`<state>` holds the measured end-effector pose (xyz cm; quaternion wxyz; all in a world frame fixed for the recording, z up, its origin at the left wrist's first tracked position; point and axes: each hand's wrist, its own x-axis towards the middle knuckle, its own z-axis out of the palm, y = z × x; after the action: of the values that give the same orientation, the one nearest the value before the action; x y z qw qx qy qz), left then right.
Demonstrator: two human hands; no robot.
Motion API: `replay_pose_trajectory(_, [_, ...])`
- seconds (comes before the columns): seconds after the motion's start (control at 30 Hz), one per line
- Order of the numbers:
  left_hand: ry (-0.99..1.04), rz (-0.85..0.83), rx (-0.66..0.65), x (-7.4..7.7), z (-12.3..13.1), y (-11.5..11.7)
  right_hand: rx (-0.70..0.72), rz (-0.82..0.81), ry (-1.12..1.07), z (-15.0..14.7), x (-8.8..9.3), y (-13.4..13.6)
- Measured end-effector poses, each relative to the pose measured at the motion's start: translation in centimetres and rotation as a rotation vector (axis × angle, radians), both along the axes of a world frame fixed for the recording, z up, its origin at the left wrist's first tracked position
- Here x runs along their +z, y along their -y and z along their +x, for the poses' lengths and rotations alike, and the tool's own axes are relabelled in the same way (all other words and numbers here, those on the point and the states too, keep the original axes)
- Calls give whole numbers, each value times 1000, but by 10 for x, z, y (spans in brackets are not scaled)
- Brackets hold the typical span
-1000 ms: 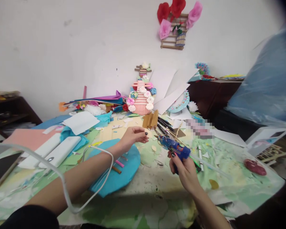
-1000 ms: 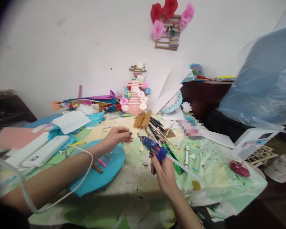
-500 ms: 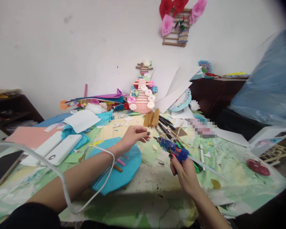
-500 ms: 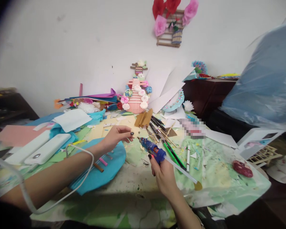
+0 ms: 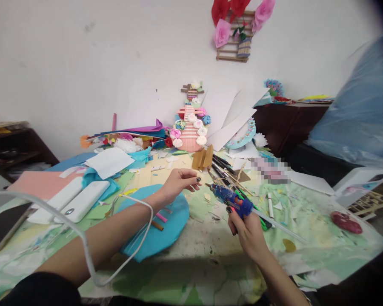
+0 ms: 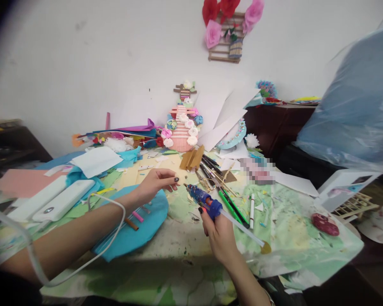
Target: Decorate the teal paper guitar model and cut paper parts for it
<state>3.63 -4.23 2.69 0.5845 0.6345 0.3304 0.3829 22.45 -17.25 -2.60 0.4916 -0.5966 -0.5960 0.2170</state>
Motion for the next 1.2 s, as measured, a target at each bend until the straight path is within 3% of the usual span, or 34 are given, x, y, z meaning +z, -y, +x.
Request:
replay_pose_trajectory(0.7, [26,1,-46,-6,-1,-2,34,15,-20,-1,-3,2])
replay_pose_trajectory(1.2, [17,-33,24,-6,-4,-4,13,-13,-40,0,-11,-2])
